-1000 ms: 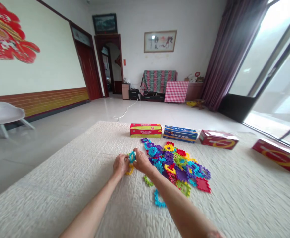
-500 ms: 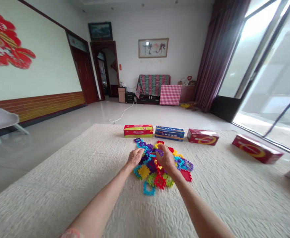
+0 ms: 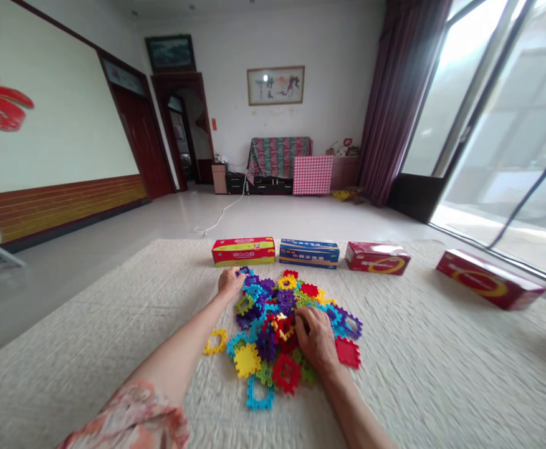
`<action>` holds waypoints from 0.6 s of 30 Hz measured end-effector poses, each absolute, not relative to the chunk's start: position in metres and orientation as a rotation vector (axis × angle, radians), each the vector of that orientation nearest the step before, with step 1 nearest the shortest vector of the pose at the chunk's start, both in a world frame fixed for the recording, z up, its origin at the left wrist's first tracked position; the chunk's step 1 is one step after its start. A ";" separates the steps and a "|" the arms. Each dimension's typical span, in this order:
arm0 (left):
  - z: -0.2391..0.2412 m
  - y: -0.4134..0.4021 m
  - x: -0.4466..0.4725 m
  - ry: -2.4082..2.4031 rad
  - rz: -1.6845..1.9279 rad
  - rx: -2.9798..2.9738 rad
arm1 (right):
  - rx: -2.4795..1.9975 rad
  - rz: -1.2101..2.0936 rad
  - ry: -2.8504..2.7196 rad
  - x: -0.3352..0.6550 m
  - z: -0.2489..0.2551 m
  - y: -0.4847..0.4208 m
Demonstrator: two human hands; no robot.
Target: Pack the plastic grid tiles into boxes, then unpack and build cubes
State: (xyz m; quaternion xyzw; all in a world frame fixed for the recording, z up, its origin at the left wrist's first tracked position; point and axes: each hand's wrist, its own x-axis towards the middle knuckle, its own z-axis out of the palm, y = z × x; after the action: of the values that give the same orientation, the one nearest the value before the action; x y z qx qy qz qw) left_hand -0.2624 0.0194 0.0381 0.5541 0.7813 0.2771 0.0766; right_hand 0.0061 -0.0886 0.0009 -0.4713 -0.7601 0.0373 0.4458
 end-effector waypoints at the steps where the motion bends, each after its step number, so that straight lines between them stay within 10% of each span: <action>1: 0.037 0.027 -0.260 2.357 0.808 1.664 | -1.161 0.099 -1.876 0.006 0.001 -0.088; 18: 0.025 0.069 -0.218 2.533 0.500 1.522 | -1.088 0.169 -1.803 0.005 0.000 -0.090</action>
State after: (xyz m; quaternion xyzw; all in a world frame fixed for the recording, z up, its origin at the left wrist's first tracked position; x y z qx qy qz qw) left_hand -0.2185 0.0688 0.0245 0.5066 0.8429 0.1664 0.0722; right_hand 0.0052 -0.0896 0.0000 -0.4484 -0.7430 0.0695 0.4920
